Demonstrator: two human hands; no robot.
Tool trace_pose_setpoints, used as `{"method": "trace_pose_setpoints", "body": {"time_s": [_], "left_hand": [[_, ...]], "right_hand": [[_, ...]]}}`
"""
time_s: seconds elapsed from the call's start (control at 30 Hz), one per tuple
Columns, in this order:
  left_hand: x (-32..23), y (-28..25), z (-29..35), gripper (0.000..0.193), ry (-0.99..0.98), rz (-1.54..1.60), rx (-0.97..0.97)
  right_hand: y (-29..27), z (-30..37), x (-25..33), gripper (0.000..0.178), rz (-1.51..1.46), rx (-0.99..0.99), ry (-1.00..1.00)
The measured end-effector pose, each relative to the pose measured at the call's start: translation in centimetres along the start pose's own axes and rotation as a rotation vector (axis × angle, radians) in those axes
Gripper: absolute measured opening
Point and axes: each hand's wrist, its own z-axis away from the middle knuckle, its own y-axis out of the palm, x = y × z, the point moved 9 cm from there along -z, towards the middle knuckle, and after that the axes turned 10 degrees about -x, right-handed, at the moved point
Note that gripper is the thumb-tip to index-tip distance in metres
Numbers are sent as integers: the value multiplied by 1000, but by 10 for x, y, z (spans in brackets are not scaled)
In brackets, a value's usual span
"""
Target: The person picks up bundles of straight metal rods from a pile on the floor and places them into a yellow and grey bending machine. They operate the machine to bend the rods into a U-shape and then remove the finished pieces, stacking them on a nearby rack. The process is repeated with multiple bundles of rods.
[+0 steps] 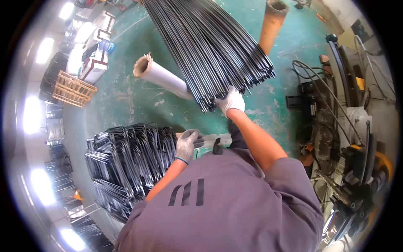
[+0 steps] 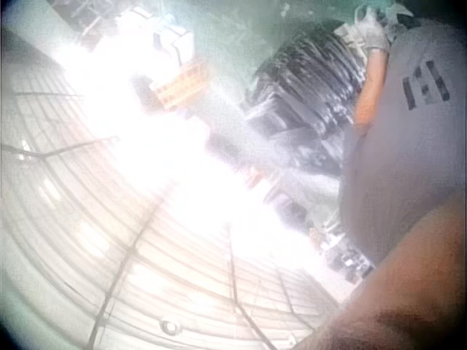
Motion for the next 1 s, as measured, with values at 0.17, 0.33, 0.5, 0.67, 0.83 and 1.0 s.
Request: {"method": "trace_pose_setpoints", "body": {"time_s": [0.17,0.33,0.5,0.67,0.83,1.0], "left_hand": [[-77,-10,-52,28,153,22,-97],[-106,-30,-66,31,147,300,-218],[-39,-39,-83,29,-258,189,-246],[-104,-37,-139,28,-5,169,-103],[-168,-24,-186,27,94,58,71],[-177,-3,-191,23,75,-25,171]], "right_hand": [[58,-80,86,110,258,-35,-72],[86,-94,140,114,468,122,45],[138,-72,146,103,380,54,-34],[148,-94,116,36,171,172,78],[134,-118,98,68,21,396,131],[138,-128,60,89,-169,478,230]]}}
